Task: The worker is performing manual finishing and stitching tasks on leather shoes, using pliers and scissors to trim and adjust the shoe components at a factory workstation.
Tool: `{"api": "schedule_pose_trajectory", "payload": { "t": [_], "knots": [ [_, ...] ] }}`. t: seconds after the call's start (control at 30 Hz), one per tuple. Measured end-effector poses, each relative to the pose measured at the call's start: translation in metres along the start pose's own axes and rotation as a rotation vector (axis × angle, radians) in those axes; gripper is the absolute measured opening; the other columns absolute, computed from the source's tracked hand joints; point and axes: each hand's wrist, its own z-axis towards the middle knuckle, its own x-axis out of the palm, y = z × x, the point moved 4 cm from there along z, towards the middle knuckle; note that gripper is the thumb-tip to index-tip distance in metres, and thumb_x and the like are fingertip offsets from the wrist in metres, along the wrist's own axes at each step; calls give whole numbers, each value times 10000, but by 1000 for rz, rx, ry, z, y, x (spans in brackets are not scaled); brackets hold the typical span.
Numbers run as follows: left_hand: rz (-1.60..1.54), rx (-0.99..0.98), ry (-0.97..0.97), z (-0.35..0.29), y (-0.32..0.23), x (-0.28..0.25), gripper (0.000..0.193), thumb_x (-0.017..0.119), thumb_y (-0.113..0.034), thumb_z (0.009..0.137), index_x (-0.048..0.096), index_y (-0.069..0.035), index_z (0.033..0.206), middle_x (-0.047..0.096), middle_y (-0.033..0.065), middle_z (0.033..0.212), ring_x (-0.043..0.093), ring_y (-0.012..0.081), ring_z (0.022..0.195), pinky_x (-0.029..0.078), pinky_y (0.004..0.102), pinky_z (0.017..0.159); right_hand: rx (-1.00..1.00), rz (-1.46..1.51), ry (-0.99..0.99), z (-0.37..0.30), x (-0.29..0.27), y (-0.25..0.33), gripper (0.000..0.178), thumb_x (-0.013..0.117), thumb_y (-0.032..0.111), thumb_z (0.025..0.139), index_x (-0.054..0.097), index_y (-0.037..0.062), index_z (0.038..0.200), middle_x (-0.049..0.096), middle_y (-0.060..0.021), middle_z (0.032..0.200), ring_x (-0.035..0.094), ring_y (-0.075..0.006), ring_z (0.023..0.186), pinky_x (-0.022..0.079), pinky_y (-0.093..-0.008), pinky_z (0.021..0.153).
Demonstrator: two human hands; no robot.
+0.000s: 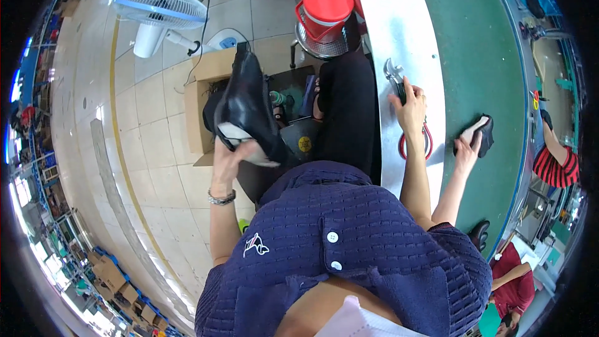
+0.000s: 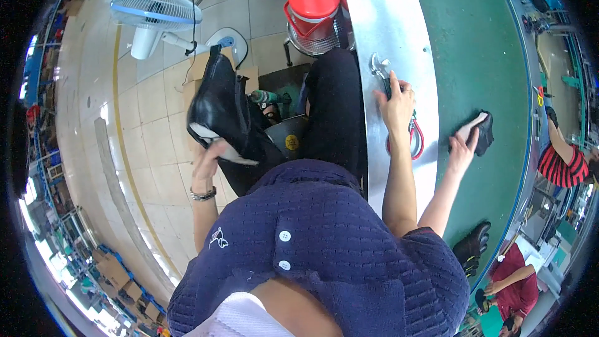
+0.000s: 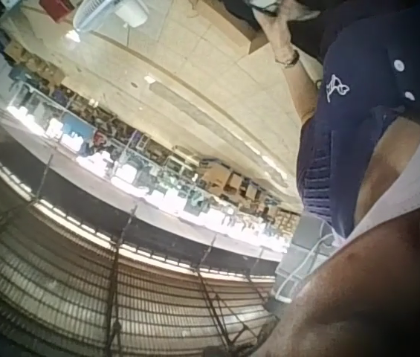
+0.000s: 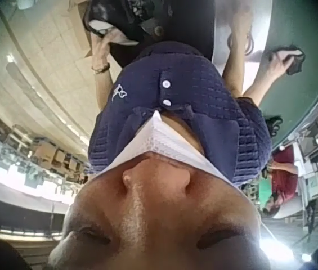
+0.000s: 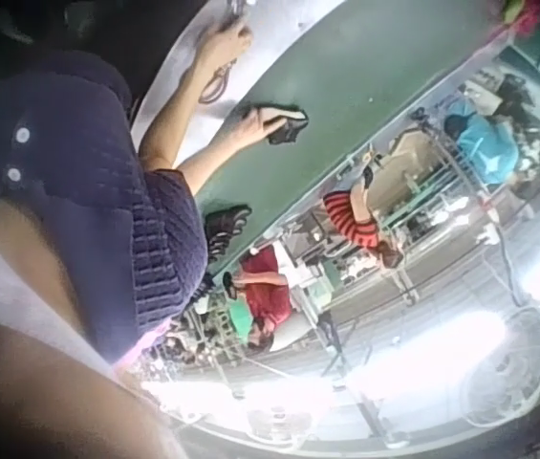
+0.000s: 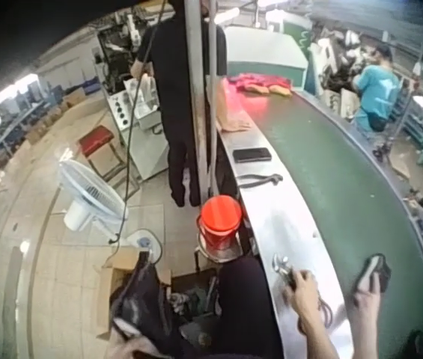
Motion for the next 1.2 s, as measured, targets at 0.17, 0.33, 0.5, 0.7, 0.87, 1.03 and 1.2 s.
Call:
{"api": "schedule_pose_trajectory", "payload": {
  "t": [0.17,0.33,0.5,0.7,0.87,1.03,1.2],
  "knots": [
    [38,-266,-12,4,4,-34,556,765,-275,807,511,-14,1227,606,40,1063,573,128,950,464,275,847,-60,-129,66,15,0,0,522,636,203,850,511,183,1356,578,-183,1105,575,-345,1021,447,-423,892],
    [182,-324,149,16,-12,18,595,733,-357,836,496,2,1248,610,69,1077,574,131,947,468,285,844,327,864,308,21,-7,32,503,565,263,918,474,9,1342,620,-111,890,606,-231,820,440,-350,861],
    [181,-209,77,34,6,42,752,684,-417,865,354,34,1369,565,148,1206,545,199,1102,428,315,954,41,1072,814,-23,-67,150,418,541,148,944,458,76,1347,612,-24,865,562,-110,815,420,-252,788],
    [372,149,-73,37,5,37,631,559,-278,939,301,-53,1469,486,218,1347,480,262,1242,359,325,1031,-42,1188,1282,-59,-72,224,663,506,171,980,127,55,1511,641,-139,1137,619,-204,1053,451,-332,932],
    [190,255,-77,62,-5,42,459,541,-205,936,483,-46,1362,550,201,1295,552,261,1150,414,309,963,33,1030,1386,-46,-62,250,627,515,185,981,176,62,1495,635,-141,1119,627,-205,1031,477,-338,914],
    [234,362,-201,71,1,38,350,595,-168,890,615,-41,1216,668,155,1027,611,157,849,459,271,762,-53,743,1302,-38,-65,258,590,496,155,987,196,34,1480,579,-79,883,623,-148,819,541,-300,712],
    [228,358,-252,71,3,43,317,607,-139,876,646,-60,1181,691,129,930,568,112,673,446,250,637,-375,556,1013,-46,-55,244,576,513,100,967,247,50,1475,571,-54,797,588,-122,641,507,-266,610]
  ]
}}
